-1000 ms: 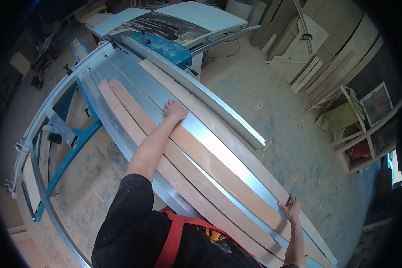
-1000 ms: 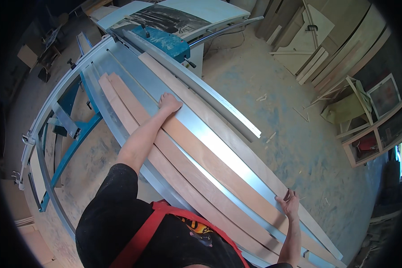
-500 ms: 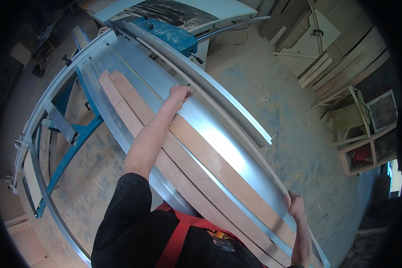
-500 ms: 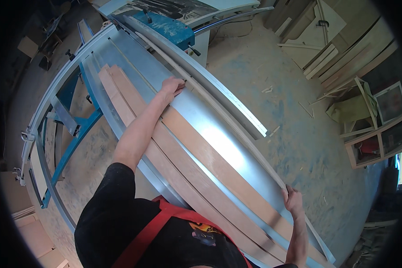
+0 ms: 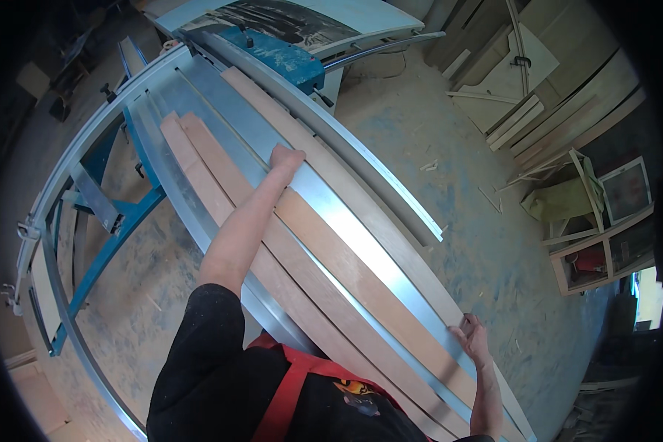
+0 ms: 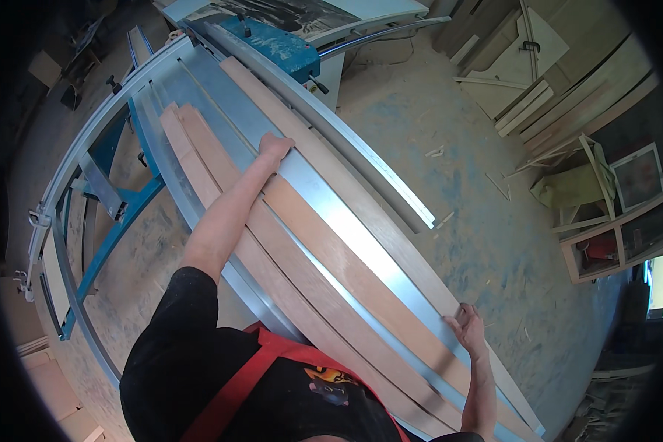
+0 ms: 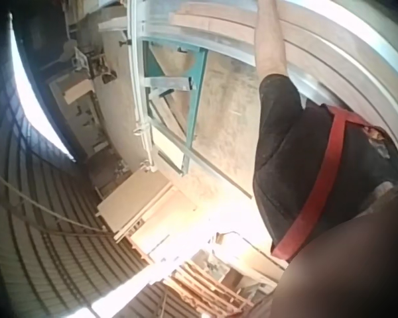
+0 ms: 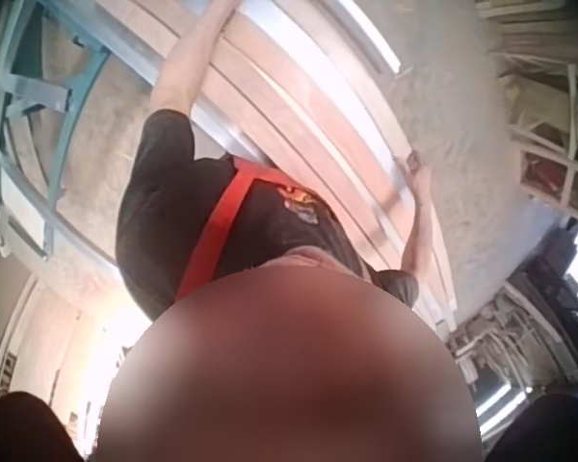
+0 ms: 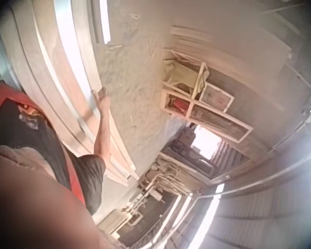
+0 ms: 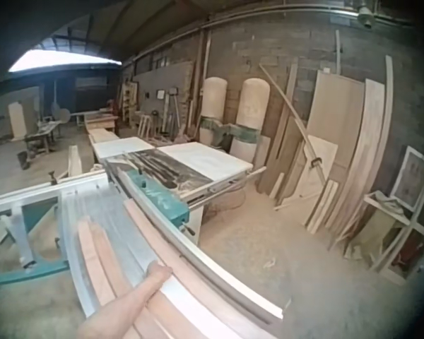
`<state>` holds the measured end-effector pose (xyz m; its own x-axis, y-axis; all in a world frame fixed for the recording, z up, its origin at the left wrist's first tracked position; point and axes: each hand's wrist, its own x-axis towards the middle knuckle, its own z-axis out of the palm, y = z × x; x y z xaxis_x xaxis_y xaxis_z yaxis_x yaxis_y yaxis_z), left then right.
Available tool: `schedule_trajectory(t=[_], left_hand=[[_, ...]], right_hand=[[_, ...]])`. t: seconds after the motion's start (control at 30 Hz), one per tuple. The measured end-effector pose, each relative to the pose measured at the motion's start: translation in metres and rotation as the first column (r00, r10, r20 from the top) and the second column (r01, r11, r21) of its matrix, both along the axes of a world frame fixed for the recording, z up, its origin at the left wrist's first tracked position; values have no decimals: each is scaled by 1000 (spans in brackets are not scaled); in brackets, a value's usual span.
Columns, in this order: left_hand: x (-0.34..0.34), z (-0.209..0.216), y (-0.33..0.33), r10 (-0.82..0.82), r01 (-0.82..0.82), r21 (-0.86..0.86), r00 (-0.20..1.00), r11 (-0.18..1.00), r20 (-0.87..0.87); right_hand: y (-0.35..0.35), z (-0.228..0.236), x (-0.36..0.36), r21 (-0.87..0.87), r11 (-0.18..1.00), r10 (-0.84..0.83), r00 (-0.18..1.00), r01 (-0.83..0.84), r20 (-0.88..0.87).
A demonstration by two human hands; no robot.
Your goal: Arranging and aligning long wooden planks on a sliding table saw in a workshop.
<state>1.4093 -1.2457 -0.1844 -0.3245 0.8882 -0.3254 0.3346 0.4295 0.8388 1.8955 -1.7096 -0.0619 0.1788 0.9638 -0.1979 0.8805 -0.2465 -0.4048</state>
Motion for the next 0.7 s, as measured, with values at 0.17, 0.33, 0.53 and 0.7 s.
schedule_trajectory(t=[0.17,0.33,0.53,0.7], left_hand=[[-15,-33,20,-101,126,200,986,972,-130],[-3,-10,35,-207,205,47,977,978,48],[-32,-21,76,-114,110,86,993,990,40],[-42,-52,110,-7,16,171,999,985,-52]], right_hand=[[-40,-24,30,-71,997,36,997,-30,74],[-29,-40,29,6,1000,-30,988,29,151],[20,-43,4,26,996,-90,995,89,47],[34,-60,-14,104,992,-70,997,66,29]])
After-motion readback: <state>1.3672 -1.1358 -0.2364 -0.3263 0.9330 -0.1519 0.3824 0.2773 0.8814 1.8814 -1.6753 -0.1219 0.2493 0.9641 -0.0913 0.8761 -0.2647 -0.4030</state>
